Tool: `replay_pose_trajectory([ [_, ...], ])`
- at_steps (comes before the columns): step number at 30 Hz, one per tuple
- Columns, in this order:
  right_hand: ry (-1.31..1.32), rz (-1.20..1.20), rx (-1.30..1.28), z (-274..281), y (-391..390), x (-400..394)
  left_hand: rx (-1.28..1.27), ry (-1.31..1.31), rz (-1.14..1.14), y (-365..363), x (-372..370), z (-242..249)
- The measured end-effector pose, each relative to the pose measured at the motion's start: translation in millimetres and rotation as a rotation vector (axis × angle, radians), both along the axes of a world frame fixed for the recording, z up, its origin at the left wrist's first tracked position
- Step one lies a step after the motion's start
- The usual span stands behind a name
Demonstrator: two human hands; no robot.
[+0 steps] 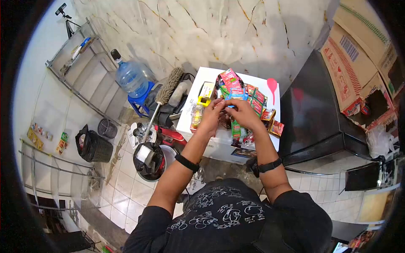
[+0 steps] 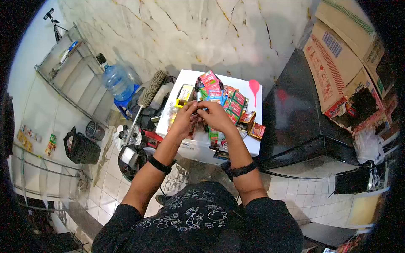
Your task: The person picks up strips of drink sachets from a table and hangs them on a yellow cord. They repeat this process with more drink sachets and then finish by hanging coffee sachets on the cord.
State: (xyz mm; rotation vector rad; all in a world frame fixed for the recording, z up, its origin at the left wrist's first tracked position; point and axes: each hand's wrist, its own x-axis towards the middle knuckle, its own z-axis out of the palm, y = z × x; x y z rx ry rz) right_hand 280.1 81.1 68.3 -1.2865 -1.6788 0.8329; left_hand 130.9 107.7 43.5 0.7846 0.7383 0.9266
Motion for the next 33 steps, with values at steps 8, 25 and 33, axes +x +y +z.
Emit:
replay_pose_trajectory([
  [8,-0.435,-0.674,-0.241,-77.8,24.0,84.5,0.059,0.005,0.078,30.5,17.0,-0.3],
  [25,-0.313,-0.621,0.255,20.5,8.8,36.9,0.048,0.029,-0.254,32.2,47.8,3.6],
  [33,-0.216,-0.197,0.468,71.8,-25.9,-27.0,0.39,0.002,0.023,22.7,20.9,42.3],
])
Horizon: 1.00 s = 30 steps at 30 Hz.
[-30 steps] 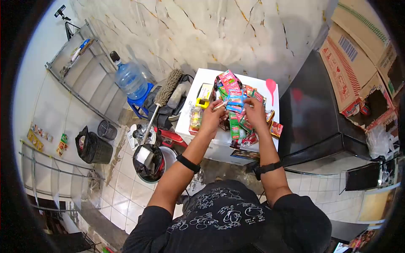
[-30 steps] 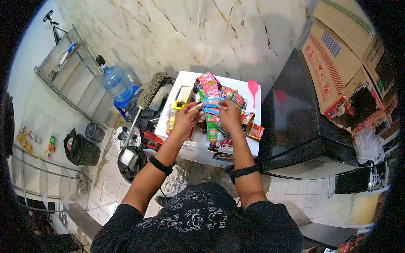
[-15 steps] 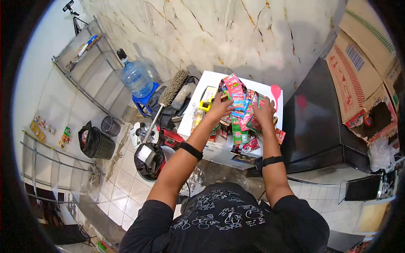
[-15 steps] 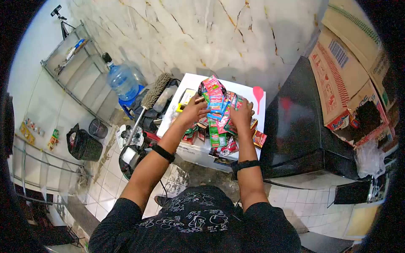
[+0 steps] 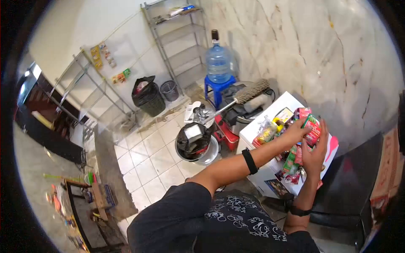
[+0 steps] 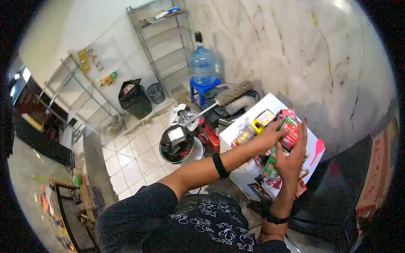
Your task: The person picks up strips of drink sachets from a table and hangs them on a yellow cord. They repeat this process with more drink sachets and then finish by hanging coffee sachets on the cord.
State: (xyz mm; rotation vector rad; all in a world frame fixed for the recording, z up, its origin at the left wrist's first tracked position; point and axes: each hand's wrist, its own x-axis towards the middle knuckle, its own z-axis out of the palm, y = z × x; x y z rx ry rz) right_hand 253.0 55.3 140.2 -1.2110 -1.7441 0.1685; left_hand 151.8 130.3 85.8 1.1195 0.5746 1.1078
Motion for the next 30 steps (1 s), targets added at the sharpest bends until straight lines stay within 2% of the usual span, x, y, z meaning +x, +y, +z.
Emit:
replay_pose_trajectory([
  [2,0.488,0.118,-0.07,-6.2,1.3,0.6,0.139,-0.1,0.094,-10.5,-12.1,27.8],
  [4,0.296,-0.125,0.201,-1.3,15.7,10.5,0.236,-0.012,0.116,-6.6,-34.7,50.7],
  [5,0.323,-0.205,0.137,-7.3,22.3,18.8,0.237,-0.092,0.152,-5.1,-41.8,53.7],
  [6,0.46,-0.102,0.093,-23.1,40.5,32.0,0.24,-0.003,0.244,-16.5,-61.9,77.1],
  [7,0.296,-0.109,0.116,-52.3,70.1,59.3,0.351,0.267,0.566,7.4,-74.9,46.2],
  [8,0.312,-0.189,-0.065,-67.7,82.3,64.9,0.228,0.406,0.507,-27.7,-102.1,100.9],
  [9,0.319,-0.225,-0.255,-72.4,83.5,66.4,0.253,0.087,0.385,-33.8,-120.4,108.0],
  [10,0.18,-0.248,-0.192,-101.4,99.4,80.9,0.684,0.578,0.793,-36.6,-137.6,92.9],
  [11,0.134,-0.257,-0.289,-105.9,101.6,82.1,0.277,-0.073,0.513,-51.3,-141.1,119.3],
  [12,0.032,-0.283,-0.292,-122.4,110.1,89.0,0.224,-0.109,0.502,-55.6,-155.2,122.3],
  [14,-0.042,-0.303,-0.387,-135.6,114.2,88.1,0.252,-0.009,0.617,-58.6,-177.5,110.7],
  [16,-0.218,-0.346,-0.262,-149.2,121.7,84.2,0.213,0.024,0.646,-56.4,-194.2,91.4],
  [17,-0.22,-0.341,-0.264,-157.9,125.3,80.6,0.178,0.053,0.676,-56.0,-200.1,81.7],
  [19,-0.436,-0.481,-0.231,-165.7,131.4,74.9,0.177,0.078,0.692,-55.7,-206.3,66.4],
  [20,-0.44,-0.478,-0.227,-165.5,138.9,74.7,0.179,0.103,0.705,-56.5,-208.5,60.2],
  [23,-0.328,-0.317,-0.676,-126.3,139.3,47.0,0.107,0.089,0.708,-65.8,-209.9,52.8],
  [24,-0.331,-0.316,-0.676,-131.9,140.2,42.2,0.082,0.096,0.71,-69.1,-210.6,50.6],
  [26,-0.598,-0.405,-0.512,-155.1,145.4,35.8,0.068,0.088,0.69,-75.4,-211.0,45.4],
  [28,-0.601,-0.477,-0.439,-167.0,152.6,34.4,0.042,0.123,0.689,-82.5,-212.5,36.7],
  [30,-0.443,-0.51,-0.586,-174.8,160.5,40.4,0.035,0.145,0.671,-90.2,-213.6,29.8],
])
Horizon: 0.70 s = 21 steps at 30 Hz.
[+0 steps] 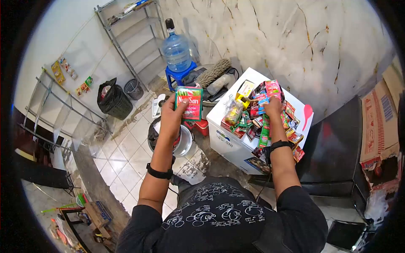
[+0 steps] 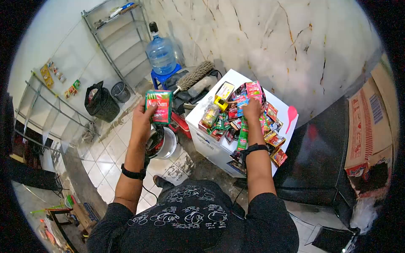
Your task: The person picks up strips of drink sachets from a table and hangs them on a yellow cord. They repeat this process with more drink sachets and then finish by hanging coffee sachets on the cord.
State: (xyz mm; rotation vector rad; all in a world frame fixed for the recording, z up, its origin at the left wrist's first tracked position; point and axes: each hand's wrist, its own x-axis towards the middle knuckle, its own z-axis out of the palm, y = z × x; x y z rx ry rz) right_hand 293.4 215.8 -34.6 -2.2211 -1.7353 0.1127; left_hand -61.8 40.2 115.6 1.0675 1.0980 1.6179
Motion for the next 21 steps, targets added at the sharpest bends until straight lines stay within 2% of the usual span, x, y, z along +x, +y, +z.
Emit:
replay_pose_trajectory([
  [1,0.065,-0.042,0.023,-3.9,3.9,2.4,-0.045,-0.001,-0.002,-2.2,0.5,-5.9],
  [6,0.023,-0.024,0.057,-8.4,4.3,16.6,-0.158,0.045,-0.008,-5.9,-5.2,-33.5],
  [8,0.116,0.041,0.069,-10.2,11.1,31.1,-0.154,0.083,-0.008,-2.1,-9.9,-47.8],
  [9,0.243,0.08,0.137,-6.5,8.0,35.6,-0.185,0.062,-0.012,-0.5,-12.8,-57.6],
  [10,0.239,0.076,0.139,9.6,0.7,35.5,-0.216,0.04,-0.017,-0.3,-11.9,-58.7],
  [12,0.533,-0.022,0.174,37.8,-12.0,36.6,-0.21,-0.005,-0.047,-1.3,-8.3,-59.3],
  [13,0.37,0.042,0.307,51.1,-16.6,37.7,-0.219,-0.034,-0.063,-0.9,-7.3,-60.1],
  [14,0.449,0.026,0.261,64.8,-25.4,42.2,-0.229,-0.063,-0.078,-0.7,-6.9,-60.6],
  [16,0.594,0.086,0.337,91.2,-28.6,45.5,-0.226,-0.096,-0.124,0.8,-6.1,-63.0],
  [17,0.592,0.085,0.339,106.5,-35.1,45.3,-0.206,-0.136,-0.104,1.1,-2.2,-62.7],
  [19,1.088,0.246,0.337,157.4,-63.0,18.3,-0.163,-0.178,-0.098,-0.8,4.0,-56.9],
  [20,1.088,0.248,0.34,169.5,-71.5,3.8,-0.159,-0.177,-0.099,-2.7,7.1,-51.0],
  [21,1.252,0.372,0.328,178.8,-79.2,-12.9,-0.152,-0.2,-0.111,-5.1,10.0,-45.0],
])
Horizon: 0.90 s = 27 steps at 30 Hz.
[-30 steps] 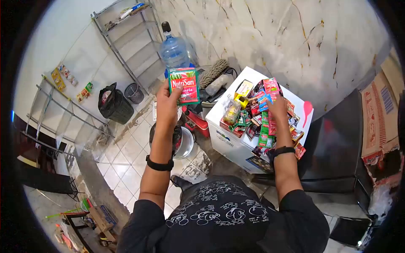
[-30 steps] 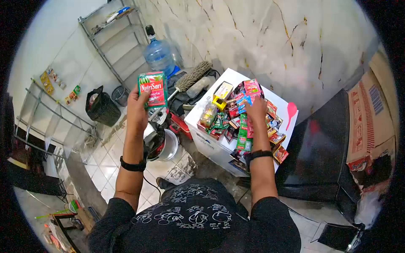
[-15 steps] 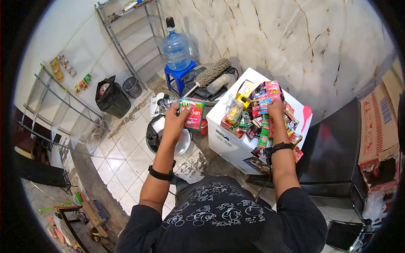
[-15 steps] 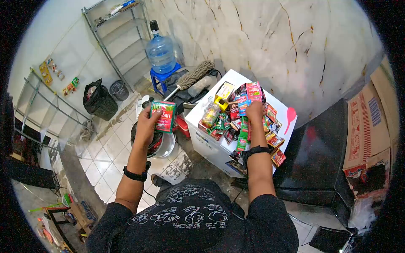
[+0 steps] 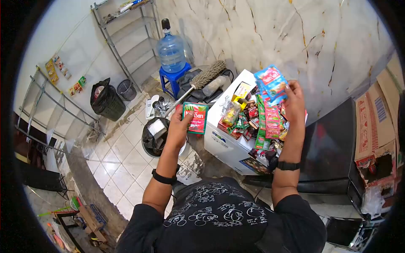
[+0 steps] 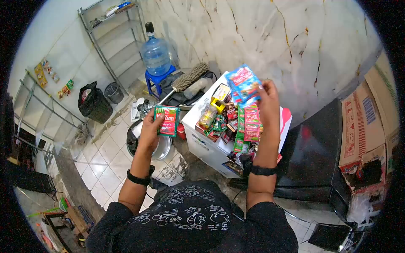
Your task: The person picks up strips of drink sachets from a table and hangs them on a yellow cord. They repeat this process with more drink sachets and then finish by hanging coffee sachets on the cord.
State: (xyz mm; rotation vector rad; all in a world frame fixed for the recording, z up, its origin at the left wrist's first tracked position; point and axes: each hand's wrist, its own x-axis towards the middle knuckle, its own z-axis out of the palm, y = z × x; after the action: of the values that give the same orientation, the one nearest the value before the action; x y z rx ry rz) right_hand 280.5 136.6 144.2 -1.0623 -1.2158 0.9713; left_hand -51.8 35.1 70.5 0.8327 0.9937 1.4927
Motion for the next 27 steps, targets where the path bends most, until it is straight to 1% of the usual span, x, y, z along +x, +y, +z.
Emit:
replay_pose_trajectory([
  [1,0.147,0.14,0.042,3.1,-5.3,-16.3,0.007,-0.023,-0.005,-2.1,2.5,3.8],
  [3,-0.071,0.287,0.049,-3.7,-10.1,-47.7,0.022,-0.014,0.001,-4.2,3.7,3.2],
  [4,-0.149,0.332,0.163,7.0,-23.2,-75.2,0.037,0.023,0.023,-5.2,1.7,0.5],
  [5,-0.445,0.229,0.399,0.1,-24.9,-90.1,0.053,0.061,0.046,-5.8,-0.8,-2.2],
  [6,-0.54,0.241,0.453,4.0,-29.8,-105.4,0.032,0.083,0.133,-6.3,-3.5,-6.9],
  [7,-0.635,0.251,0.507,10.7,-37.1,-118.9,0.002,0.129,0.16,-7.1,-14.2,-15.7],
  [8,-0.632,0.281,0.375,14.9,-45.3,-129.4,0.038,0.236,0.269,-4.2,-26.3,-34.8],
  [9,-0.625,0.297,0.38,17.5,-47.5,-139.6,0.073,0.343,0.377,-6.6,-34.4,-34.3],
  [10,-0.522,0.339,0.347,19.4,-49.1,-148.7,0.069,0.346,0.394,-13.4,-44.7,-34.0],
  [11,-0.422,0.378,0.313,20.9,-49.0,-155.7,0.048,0.545,0.465,-20.9,-55.3,-32.9],
  [12,-0.297,0.453,0.226,10.5,-40.9,-161.6,0.024,0.744,0.533,-27.7,-62.4,-25.5],
  [13,-0.25,0.445,0.239,3.3,-35.7,-168.7,0.02,0.746,0.547,-32.7,-68.2,-23.1],
  [15,-0.184,0.475,0.16,-7.5,-29.7,-180.6,0.158,1.168,0.828,-42.5,-77.9,-16.1],
  [16,-0.182,0.487,0.163,-12.5,-28.7,-187.6,0.154,1.172,0.839,-47.9,-81.7,-9.8],
  [18,-0.042,0.469,0.046,-22.0,-31.3,-201.5,0.112,1.605,0.948,-60.5,-87.8,2.6],
  [19,-0.039,0.479,0.045,-24.4,-32.9,-206.6,0.104,1.61,0.955,-63.2,-93.8,2.0],
  [21,-0.29,0.371,0.241,-25.4,-35.4,-215.7,0.014,1.193,0.815,-64.4,-109.1,2.0],
  [22,-0.414,0.358,0.242,-20.3,-39.3,-217.7,-0.023,1.017,0.669,-67.3,-113.6,5.9],
  [23,-0.41,0.36,0.242,-21.7,-41.1,-219.3,-0.024,1.022,0.671,-69.6,-117.5,2.7],
  [25,-0.464,0.344,0.342,-25.9,-41.7,-221.7,-0.131,0.563,0.578,-69.5,-127.3,-17.4],
  [26,-0.398,0.416,0.169,-30.3,-39.4,-223.1,-0.071,0.45,0.524,-68.3,-135.2,-35.8],
  [27,-0.392,0.415,0.169,-33.8,-38.5,-224.7,-0.07,0.455,0.524,-69.4,-133.0,-36.2],
])
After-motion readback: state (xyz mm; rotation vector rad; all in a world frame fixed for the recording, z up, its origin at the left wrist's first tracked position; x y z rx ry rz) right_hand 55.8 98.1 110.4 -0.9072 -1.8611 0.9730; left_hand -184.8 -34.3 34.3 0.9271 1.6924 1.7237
